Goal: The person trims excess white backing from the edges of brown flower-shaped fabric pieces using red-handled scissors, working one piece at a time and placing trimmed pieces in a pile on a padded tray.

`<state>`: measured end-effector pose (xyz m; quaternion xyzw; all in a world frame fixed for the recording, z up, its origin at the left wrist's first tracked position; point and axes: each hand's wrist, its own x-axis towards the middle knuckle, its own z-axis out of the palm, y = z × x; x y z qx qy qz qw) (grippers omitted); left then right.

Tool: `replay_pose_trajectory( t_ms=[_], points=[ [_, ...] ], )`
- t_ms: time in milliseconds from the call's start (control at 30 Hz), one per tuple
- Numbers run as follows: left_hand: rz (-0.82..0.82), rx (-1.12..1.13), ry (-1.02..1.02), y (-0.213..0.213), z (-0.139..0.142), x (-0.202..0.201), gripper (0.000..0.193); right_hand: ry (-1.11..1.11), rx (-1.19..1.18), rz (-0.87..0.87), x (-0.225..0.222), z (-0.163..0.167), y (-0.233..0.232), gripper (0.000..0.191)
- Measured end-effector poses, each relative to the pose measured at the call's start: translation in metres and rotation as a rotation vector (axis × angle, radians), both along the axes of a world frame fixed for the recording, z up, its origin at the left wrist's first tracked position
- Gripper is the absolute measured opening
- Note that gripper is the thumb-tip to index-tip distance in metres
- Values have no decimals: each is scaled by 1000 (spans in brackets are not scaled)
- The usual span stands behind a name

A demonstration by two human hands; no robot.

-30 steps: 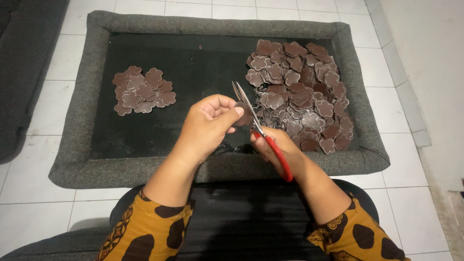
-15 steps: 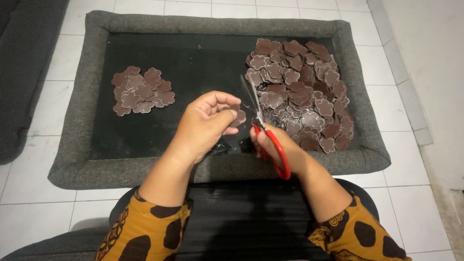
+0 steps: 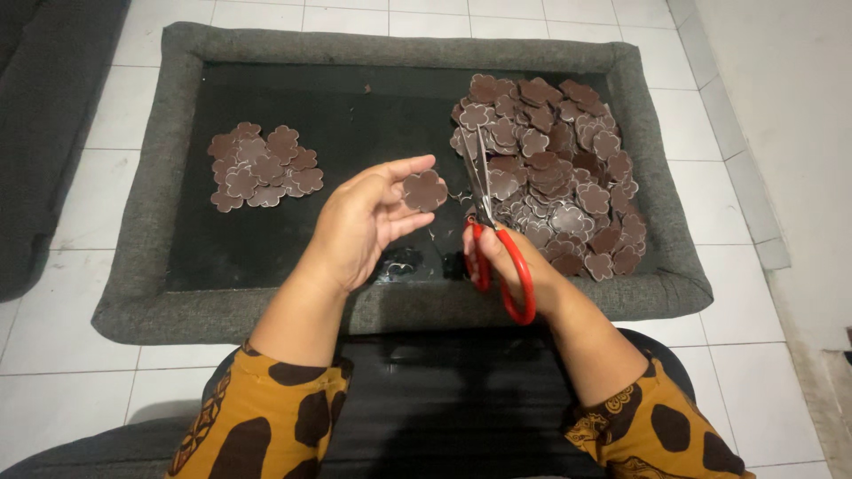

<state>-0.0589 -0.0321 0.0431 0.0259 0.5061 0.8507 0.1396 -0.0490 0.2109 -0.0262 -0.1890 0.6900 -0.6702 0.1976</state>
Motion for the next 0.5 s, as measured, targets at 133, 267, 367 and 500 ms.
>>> replay_pose_trajectory(
  t_ms=[133, 267, 367, 500],
  points=[
    [7, 26, -17, -4, 5, 3, 51, -14, 38, 2, 3, 3, -3, 57],
    [9, 35, -7, -7, 5, 3, 51, -6, 41, 5, 4, 1, -9, 57],
    [5, 51, -12, -11, 1, 2, 51, -23, 51, 19, 3, -1, -12, 58],
    [22, 64, 10, -16, -7, 2, 50, 8, 80, 31, 2, -4, -14, 61]
  ],
)
